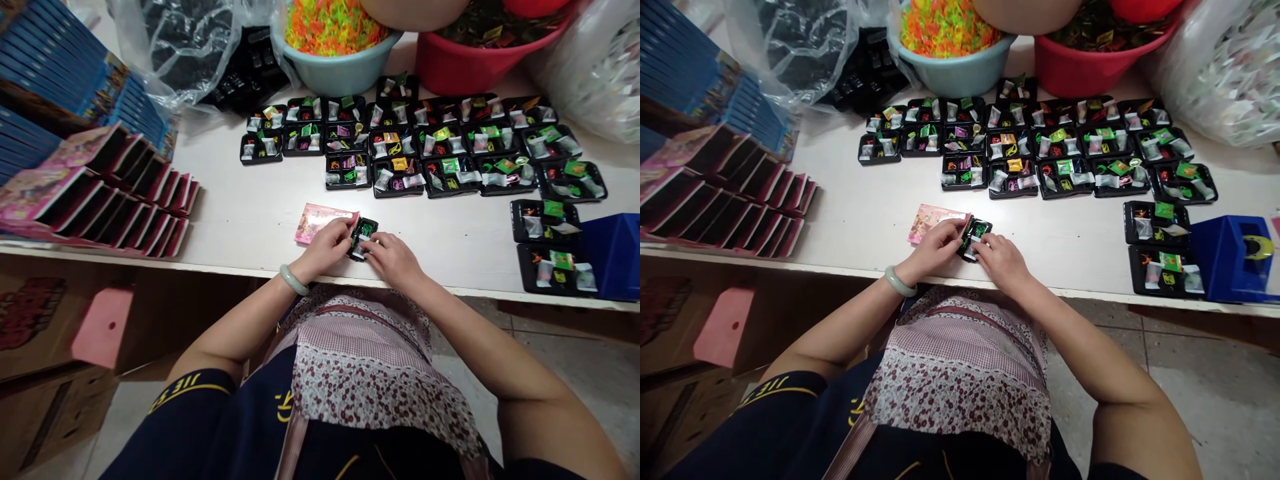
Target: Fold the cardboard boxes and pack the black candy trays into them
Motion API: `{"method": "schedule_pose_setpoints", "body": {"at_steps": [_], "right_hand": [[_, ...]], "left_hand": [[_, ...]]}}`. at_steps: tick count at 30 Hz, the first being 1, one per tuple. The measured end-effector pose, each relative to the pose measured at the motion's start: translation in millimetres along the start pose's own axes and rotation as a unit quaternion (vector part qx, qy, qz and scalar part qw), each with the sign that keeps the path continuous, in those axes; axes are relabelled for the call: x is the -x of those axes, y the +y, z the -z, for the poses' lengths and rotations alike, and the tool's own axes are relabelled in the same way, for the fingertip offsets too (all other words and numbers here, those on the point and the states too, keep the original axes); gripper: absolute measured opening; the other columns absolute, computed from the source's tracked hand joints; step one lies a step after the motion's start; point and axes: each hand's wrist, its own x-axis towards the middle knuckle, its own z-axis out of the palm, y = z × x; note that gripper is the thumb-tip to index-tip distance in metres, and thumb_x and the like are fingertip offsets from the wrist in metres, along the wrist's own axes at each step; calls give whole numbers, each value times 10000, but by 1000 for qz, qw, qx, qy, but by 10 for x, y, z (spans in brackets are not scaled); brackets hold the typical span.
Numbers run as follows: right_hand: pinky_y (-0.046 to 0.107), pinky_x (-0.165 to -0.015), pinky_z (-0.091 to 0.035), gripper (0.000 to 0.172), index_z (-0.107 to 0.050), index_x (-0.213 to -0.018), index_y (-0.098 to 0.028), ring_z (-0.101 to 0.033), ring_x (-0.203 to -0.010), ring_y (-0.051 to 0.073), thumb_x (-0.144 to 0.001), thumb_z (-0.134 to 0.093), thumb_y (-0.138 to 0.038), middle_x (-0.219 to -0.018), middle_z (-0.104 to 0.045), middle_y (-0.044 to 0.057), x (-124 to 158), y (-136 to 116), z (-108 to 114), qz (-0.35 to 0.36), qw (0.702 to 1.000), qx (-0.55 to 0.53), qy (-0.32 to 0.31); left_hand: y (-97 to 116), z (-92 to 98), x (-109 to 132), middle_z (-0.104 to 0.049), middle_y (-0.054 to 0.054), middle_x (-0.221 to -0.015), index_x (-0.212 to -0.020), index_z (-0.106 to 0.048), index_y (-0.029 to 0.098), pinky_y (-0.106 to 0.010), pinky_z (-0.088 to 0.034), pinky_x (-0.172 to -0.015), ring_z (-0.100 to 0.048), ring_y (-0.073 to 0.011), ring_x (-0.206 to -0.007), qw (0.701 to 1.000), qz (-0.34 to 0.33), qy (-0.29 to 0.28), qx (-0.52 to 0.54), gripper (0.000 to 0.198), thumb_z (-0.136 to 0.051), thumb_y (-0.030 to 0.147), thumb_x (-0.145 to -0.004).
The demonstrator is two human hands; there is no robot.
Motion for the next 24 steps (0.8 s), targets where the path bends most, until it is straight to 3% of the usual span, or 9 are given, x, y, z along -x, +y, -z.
{"method": "schedule_pose_setpoints", "body": {"at_steps": [4,8,10,13,15,18,20,24], "right_hand": [[313,-697,-454,213,-663,-956,-195,-564,-828,204,-953,-456,-245,-972,-626,93,-81,-27,-137,-18,1000,-11,-1],[313,-654,-456,133,-612,-865,-184,-563,-768,200,-899,-483,-190,-904,-610,82,-185,-87,-264,-88,993,-74,11],[328,-687,-486,106,-582,-829,-192,-576,-775,198,-868,-490,-156,-858,-603,61,-206,-108,-248,-104,982,-154,32],[349,-762,-527,114,-575,-879,-214,-600,-867,191,-897,-471,-170,-893,-608,46,-190,-87,-43,-63,958,-266,82],[394,-832,-532,121,-584,-1014,-243,-574,-1026,219,-914,-517,-245,-1065,-588,74,-176,-50,168,-23,962,-246,118],[520,-990,-456,328,-552,-1181,-327,-393,-1295,302,-866,-632,-366,-1345,-436,76,-210,-28,400,46,981,-138,125],[564,-1060,-388,349,-538,-1213,-356,-305,-1363,320,-875,-623,-360,-1405,-372,51,-270,-67,425,88,985,-97,115],[537,-1063,-397,324,-534,-1242,-361,-354,-1333,291,-941,-502,-244,-1383,-402,50,-375,-216,305,81,983,-64,149]], "left_hand": [[36,-15,-18,-638,-112,-1128,-665,-439,181,-424,-468,-914,-568,-232,-1125,1000,-15,-22,-2,168,-488,100,-804],[43,-66,-22,-638,-121,-1148,-664,-459,175,-421,-478,-912,-592,-224,-1084,998,-22,-49,15,168,-510,139,-820],[55,-33,-18,-645,-122,-1151,-664,-481,171,-421,-482,-913,-600,-220,-1071,998,-13,-49,32,168,-527,169,-826],[137,154,-7,-666,-115,-1130,-652,-512,161,-404,-495,-905,-606,-215,-1067,997,11,-30,77,192,-556,216,-831],[239,321,4,-672,-104,-1119,-649,-511,156,-338,-533,-790,-632,-183,-953,991,40,-10,130,211,-579,244,-829],[399,491,16,-673,-79,-1068,-672,-497,154,-218,-487,-539,-594,-101,-693,973,84,16,213,212,-613,266,-810],[459,510,19,-666,-62,-1013,-684,-500,152,-189,-456,-488,-550,-73,-622,964,92,23,247,206,-627,269,-796],[432,452,16,-636,-36,-917,-671,-498,147,-170,-441,-465,-513,-53,-579,948,96,56,299,203,-633,257,-774]]}}
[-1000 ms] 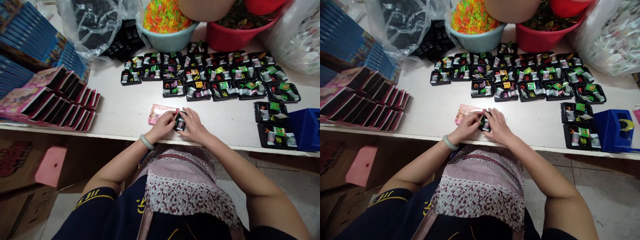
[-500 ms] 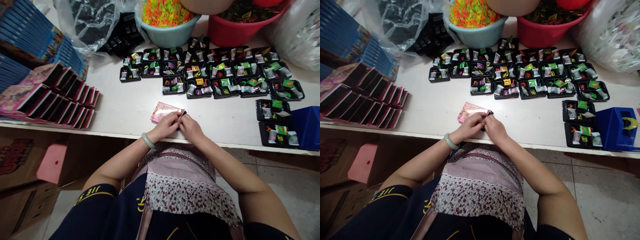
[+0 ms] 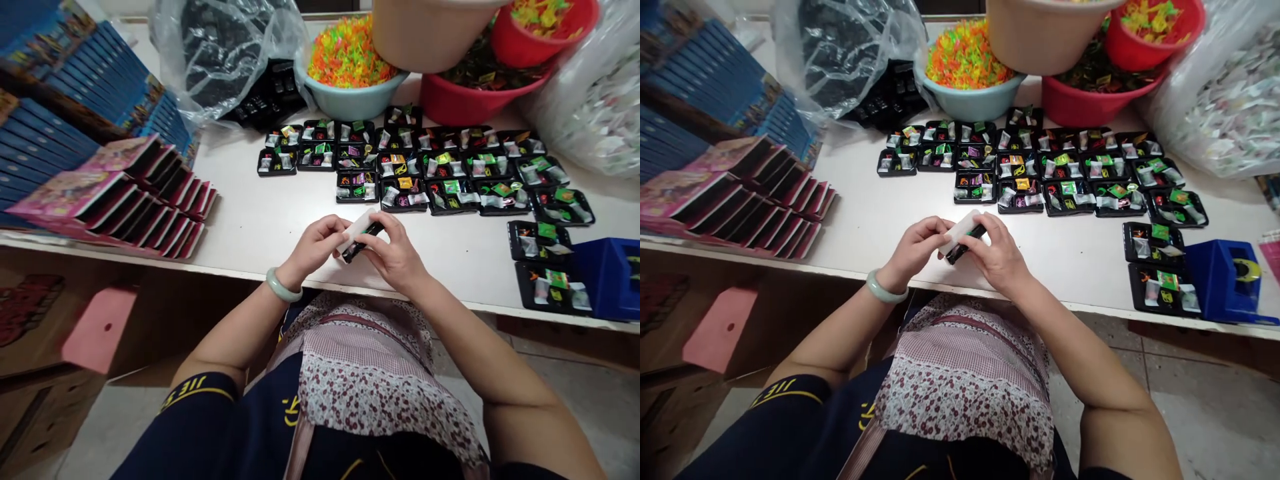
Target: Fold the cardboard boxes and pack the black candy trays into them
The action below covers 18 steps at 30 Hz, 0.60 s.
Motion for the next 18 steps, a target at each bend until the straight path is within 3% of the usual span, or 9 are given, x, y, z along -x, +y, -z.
{"method": "schedule_pose_setpoints", "body": {"at_steps": [5,11,18], "right_hand": [[511,-1044,-377,399,-509,-1327,-329,-365,-1327,305,-936,-518,-248,-1398,-460,82,-32,-115,29,-10,998,63,7],[439,-970,-330,273,-636,-1177,-321,-503,-1164,263,-936,-544,-234,-1151,-679,37,-129,-188,143,25,992,122,-9],[395,-977,-374,256,-625,-1178,-264,-517,-1171,227,-958,-503,-222,-1188,-663,59,-266,-148,189,84,991,100,-29]], "left_hand": [[-7,77,0,-631,-42,-948,-701,-491,150,-175,-421,-424,-500,-52,-546,998,7,44,53,185,-631,260,-749],[36,97,24,-622,-37,-959,-709,-488,152,-173,-437,-445,-504,-51,-561,997,0,47,58,183,-627,264,-747],[6,130,15,-606,-11,-870,-706,-483,153,-182,-428,-443,-490,-45,-520,995,2,40,89,198,-639,269,-747]]}}
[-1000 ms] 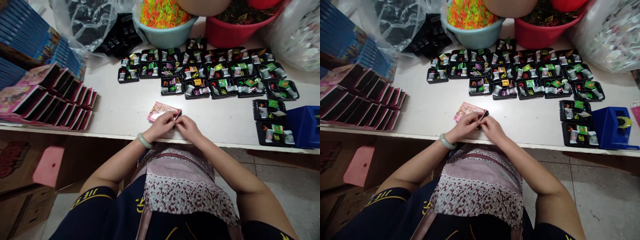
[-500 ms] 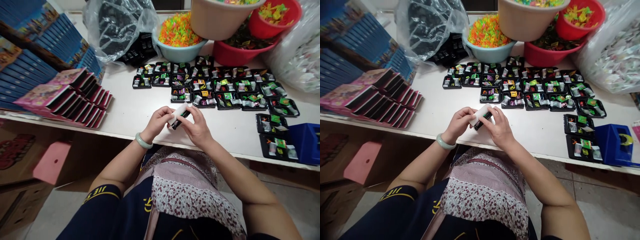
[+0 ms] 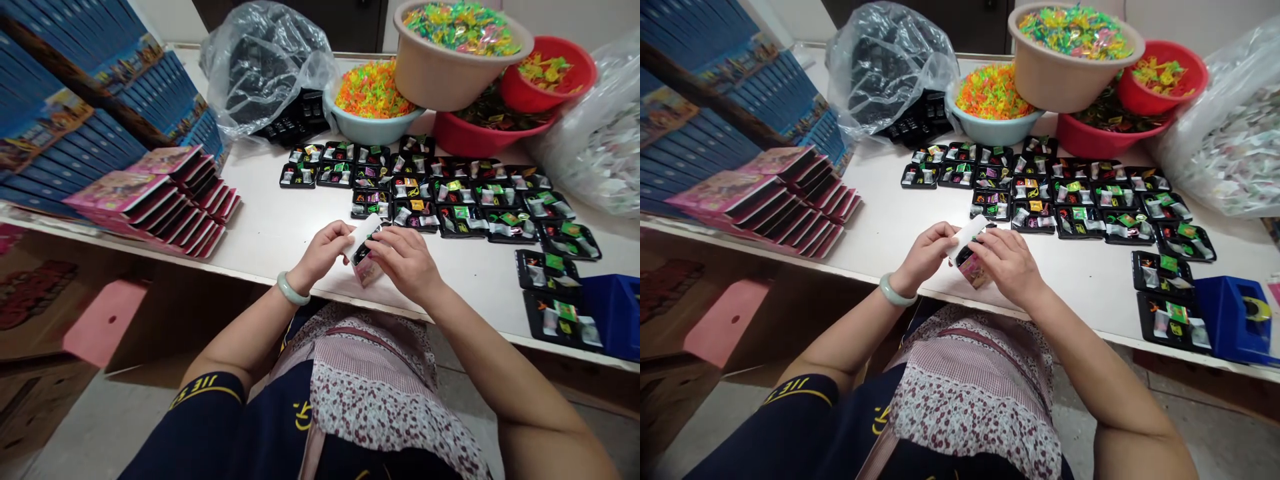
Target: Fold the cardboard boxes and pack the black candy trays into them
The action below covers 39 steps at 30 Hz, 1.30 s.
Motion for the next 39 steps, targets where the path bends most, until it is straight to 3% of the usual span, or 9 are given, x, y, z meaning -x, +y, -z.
{"method": "schedule_pose_setpoints", "body": {"at_steps": [4,14,17,20,30,39], "right_hand": [[380,-957,-416,219,-648,-1120,-230,-563,-1104,214,-961,-497,-211,-1132,-685,65,-53,31,12,39,999,-12,2],[409,-916,-487,249,-669,-1113,-192,-615,-1031,211,-953,-483,-152,-1081,-714,86,11,31,-108,54,996,-70,-24],[440,-970,-460,306,-626,-1213,-227,-563,-1171,227,-954,-478,-159,-1183,-682,81,2,34,-89,43,996,-71,-34],[469,-1009,-423,343,-582,-1269,-238,-478,-1279,251,-943,-497,-172,-1274,-633,88,-12,46,-73,13,998,-58,-4],[459,-959,-347,304,-598,-1217,-210,-518,-1129,276,-919,-538,-212,-1122,-685,98,-30,-17,-172,-34,999,2,-6],[460,-1003,-271,231,-663,-1084,-257,-524,-1141,262,-927,-516,-173,-1115,-704,51,-50,-95,-140,-13,998,59,-14]], "left_hand": [[2,26,19,-609,-11,-870,-714,-488,152,-188,-418,-443,-494,-45,-511,1000,7,-3,-1,204,-640,281,-755],[-91,39,38,-609,-21,-887,-700,-492,151,-184,-426,-471,-495,-58,-564,1000,8,-2,-19,204,-636,286,-753],[-51,63,42,-596,-22,-897,-712,-498,153,-185,-429,-478,-487,-59,-574,999,-5,8,-49,203,-632,296,-766],[-22,96,57,-584,-21,-867,-722,-502,157,-192,-447,-511,-499,-75,-613,996,-31,10,-82,223,-631,328,-786],[-29,118,93,-559,-9,-783,-725,-499,162,-212,-448,-543,-497,-90,-614,994,-36,-6,-102,223,-609,339,-804],[-51,156,121,-558,-10,-781,-712,-504,165,-217,-453,-554,-510,-103,-639,995,-38,6,-92,222,-619,336,-793]]}}
